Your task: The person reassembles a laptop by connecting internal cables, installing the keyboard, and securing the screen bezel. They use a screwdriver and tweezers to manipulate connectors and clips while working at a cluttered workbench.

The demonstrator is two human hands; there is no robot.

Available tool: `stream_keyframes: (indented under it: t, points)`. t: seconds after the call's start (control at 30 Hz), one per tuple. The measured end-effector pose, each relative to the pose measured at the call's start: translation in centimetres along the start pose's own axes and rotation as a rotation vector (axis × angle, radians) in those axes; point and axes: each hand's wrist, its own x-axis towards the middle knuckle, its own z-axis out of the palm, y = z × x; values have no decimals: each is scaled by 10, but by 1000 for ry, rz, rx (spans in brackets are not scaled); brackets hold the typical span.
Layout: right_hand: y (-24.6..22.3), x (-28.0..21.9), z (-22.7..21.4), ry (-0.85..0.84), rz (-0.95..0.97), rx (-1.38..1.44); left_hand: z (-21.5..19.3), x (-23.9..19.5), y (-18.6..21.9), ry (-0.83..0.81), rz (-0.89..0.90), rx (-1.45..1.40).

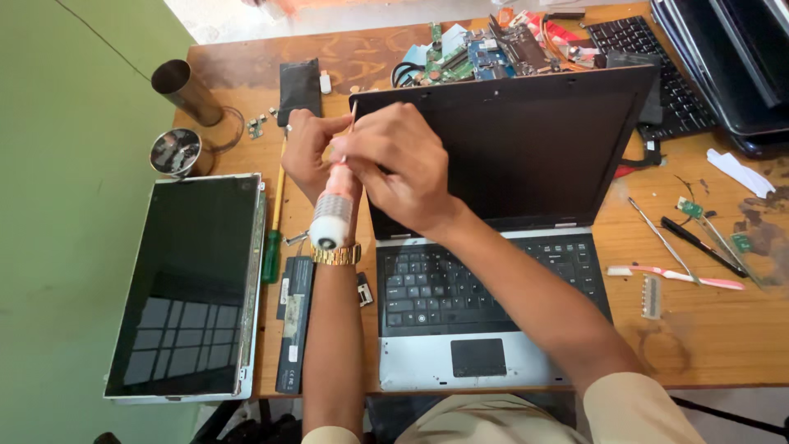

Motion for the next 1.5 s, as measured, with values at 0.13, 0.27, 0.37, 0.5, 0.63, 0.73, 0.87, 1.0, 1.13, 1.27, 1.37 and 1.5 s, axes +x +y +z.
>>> stream_keyframes:
  t: [0.13,0.27,0.37,0.5,0.63,0.73,0.87,1.0,1.13,1.27,1.37,1.5]
  points:
    - [0,-8,-7,-64,-70,-103,-7,1,9,-58,54,54]
    - [-3,-23,-8,-97,-50,-147,-10,-12,18,-67,89,7]
    - [-11,-33,-4,-8,-4,-148,-3,-15,17,-6,109,31]
    - [-12,-36,3,23,26,-107,3,-16,10,68,75,102]
    - [-10,-32,2,16,-55,-142,-6,-18,7,-2,14,149]
    - [-11,-29,-6,-49,-110,-138,-11,-16,7,-47,147,157]
    - [-12,-26,-11,-93,-136,-137,-15,-17,7,-87,170,168]
    - [-18,-24,-19,-90,-131,-96,-13,-16,5,-104,-122,105]
    - [-30,-29,-32,-105,-98,-38,-6,-13,-3,-98,-37,158]
    - [-35,-30,-43,-114,-84,-19,0,-1,-9,-113,108,252]
    - [-42,-32,-56,-152,-72,-21,3,8,-7,-120,170,264]
    - [-48,-38,-72,-182,-87,-30,1,14,-4,-179,237,298]
